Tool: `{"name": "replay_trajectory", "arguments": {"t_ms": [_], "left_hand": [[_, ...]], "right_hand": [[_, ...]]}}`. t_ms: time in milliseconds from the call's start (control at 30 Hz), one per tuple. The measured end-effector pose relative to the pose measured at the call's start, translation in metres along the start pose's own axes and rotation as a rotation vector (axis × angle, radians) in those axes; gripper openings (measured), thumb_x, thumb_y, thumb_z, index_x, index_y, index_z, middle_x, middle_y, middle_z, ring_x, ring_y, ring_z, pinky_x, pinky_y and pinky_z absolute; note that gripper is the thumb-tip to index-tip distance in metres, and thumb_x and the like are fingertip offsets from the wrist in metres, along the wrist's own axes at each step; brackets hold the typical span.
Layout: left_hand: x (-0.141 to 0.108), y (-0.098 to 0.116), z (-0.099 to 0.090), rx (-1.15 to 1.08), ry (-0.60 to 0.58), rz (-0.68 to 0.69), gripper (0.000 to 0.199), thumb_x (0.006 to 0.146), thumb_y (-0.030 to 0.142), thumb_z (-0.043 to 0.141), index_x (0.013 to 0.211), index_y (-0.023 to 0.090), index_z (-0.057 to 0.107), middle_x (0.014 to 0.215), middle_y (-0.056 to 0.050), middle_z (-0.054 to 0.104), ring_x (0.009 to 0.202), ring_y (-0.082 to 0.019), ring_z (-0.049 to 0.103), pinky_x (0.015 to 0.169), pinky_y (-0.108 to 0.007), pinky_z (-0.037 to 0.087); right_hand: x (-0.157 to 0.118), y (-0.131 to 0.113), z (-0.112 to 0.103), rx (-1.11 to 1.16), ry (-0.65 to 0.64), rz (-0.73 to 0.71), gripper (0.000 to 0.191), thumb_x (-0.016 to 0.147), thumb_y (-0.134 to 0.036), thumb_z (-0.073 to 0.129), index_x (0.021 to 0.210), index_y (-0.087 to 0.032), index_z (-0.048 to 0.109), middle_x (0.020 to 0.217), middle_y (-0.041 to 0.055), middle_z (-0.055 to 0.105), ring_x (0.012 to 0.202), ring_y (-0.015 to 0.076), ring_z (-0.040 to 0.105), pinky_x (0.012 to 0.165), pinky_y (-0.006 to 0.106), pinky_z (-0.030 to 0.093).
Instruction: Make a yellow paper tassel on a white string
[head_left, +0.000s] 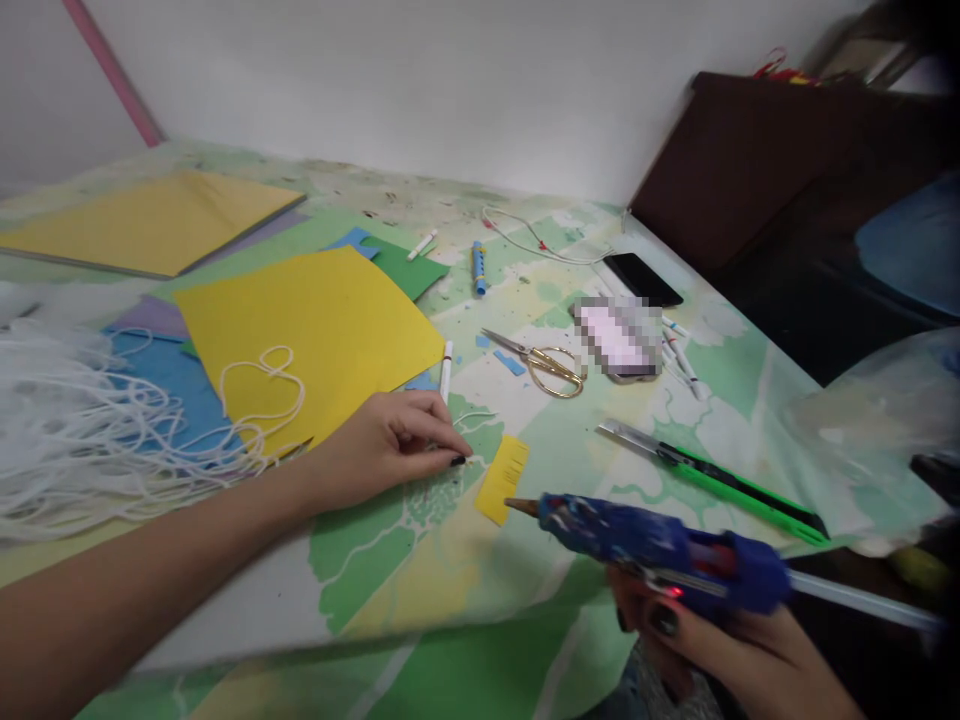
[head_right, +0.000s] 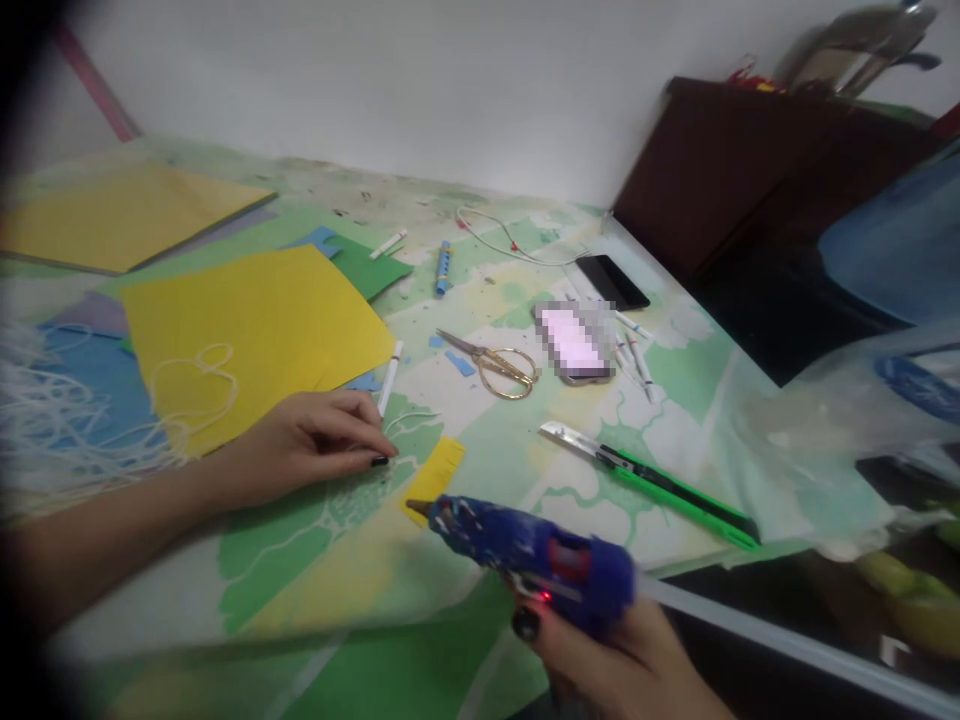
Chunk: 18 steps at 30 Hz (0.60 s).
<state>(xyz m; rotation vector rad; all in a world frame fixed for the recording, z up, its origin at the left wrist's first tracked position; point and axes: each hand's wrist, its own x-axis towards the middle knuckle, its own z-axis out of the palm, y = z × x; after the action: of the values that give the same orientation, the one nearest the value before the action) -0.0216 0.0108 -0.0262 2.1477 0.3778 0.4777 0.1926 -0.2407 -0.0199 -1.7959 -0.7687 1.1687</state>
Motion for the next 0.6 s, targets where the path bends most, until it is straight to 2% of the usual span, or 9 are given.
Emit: {"name": "replay_trajectory", "arguments": {"t_ms": [67, 133, 267, 467, 600], "left_hand": [[-0.002, -0.001, -0.003, -0.044, -0.003, -0.017, 0.017, 0.081, 0.018, 0.061, 0.088, 0.016, 0.076, 0.076, -0.004, 0.06, 0.063, -0.011, 0.054, 0.051, -0.02, 0.038], [-0.003, -0.003, -0.006, -0.083, -0.005, -0.043, 0.016, 0.08, 0.018, 0.061, 0.087, 0.017, 0.076, 0.077, -0.004, 0.061, 0.064, -0.011, 0.055, 0.051, -0.02, 0.038], [-0.003, -0.003, -0.007, -0.109, -0.019, -0.075, 0.015, 0.079, 0.018, 0.063, 0.087, 0.017, 0.076, 0.076, -0.003, 0.062, 0.063, -0.011, 0.054, 0.05, -0.02, 0.038], [-0.003, 0.0, -0.003, -0.054, -0.057, -0.051, 0.014, 0.079, 0.018, 0.063, 0.083, 0.017, 0.076, 0.075, -0.003, 0.063, 0.064, -0.011, 0.055, 0.053, -0.021, 0.039], [-0.002, 0.0, -0.002, -0.037, -0.051, -0.041, 0.014, 0.079, 0.019, 0.063, 0.083, 0.017, 0.076, 0.074, -0.003, 0.062, 0.062, -0.01, 0.054, 0.052, -0.021, 0.039]], "right_hand": [[0.005, -0.01, 0.023, 0.1, -0.062, 0.053, 0.046, 0.072, -0.053, 0.07, 0.099, -0.016, 0.063, 0.056, -0.0013, 0.057, 0.044, 0.0106, 0.048, 0.046, 0.025, 0.041], [0.01, -0.016, 0.035, 0.119, -0.098, 0.066, 0.042, 0.074, -0.053, 0.069, 0.087, -0.015, 0.061, 0.052, -0.0036, 0.052, 0.043, 0.0097, 0.047, 0.045, 0.024, 0.041], [0.014, -0.015, 0.038, 0.041, -0.11, 0.062, 0.042, 0.077, -0.055, 0.064, 0.073, -0.014, 0.057, 0.047, -0.0055, 0.046, 0.041, 0.0079, 0.044, 0.044, 0.021, 0.037], [0.013, -0.012, 0.04, -0.003, -0.107, 0.093, 0.046, 0.078, -0.06, 0.06, 0.085, -0.015, 0.055, 0.044, -0.0087, 0.039, 0.037, 0.0063, 0.037, 0.04, 0.019, 0.029], [0.014, -0.012, 0.043, -0.003, -0.117, 0.07, 0.046, 0.078, -0.06, 0.058, 0.083, -0.015, 0.055, 0.043, -0.0085, 0.038, 0.036, 0.0058, 0.033, 0.038, 0.018, 0.027]]}}
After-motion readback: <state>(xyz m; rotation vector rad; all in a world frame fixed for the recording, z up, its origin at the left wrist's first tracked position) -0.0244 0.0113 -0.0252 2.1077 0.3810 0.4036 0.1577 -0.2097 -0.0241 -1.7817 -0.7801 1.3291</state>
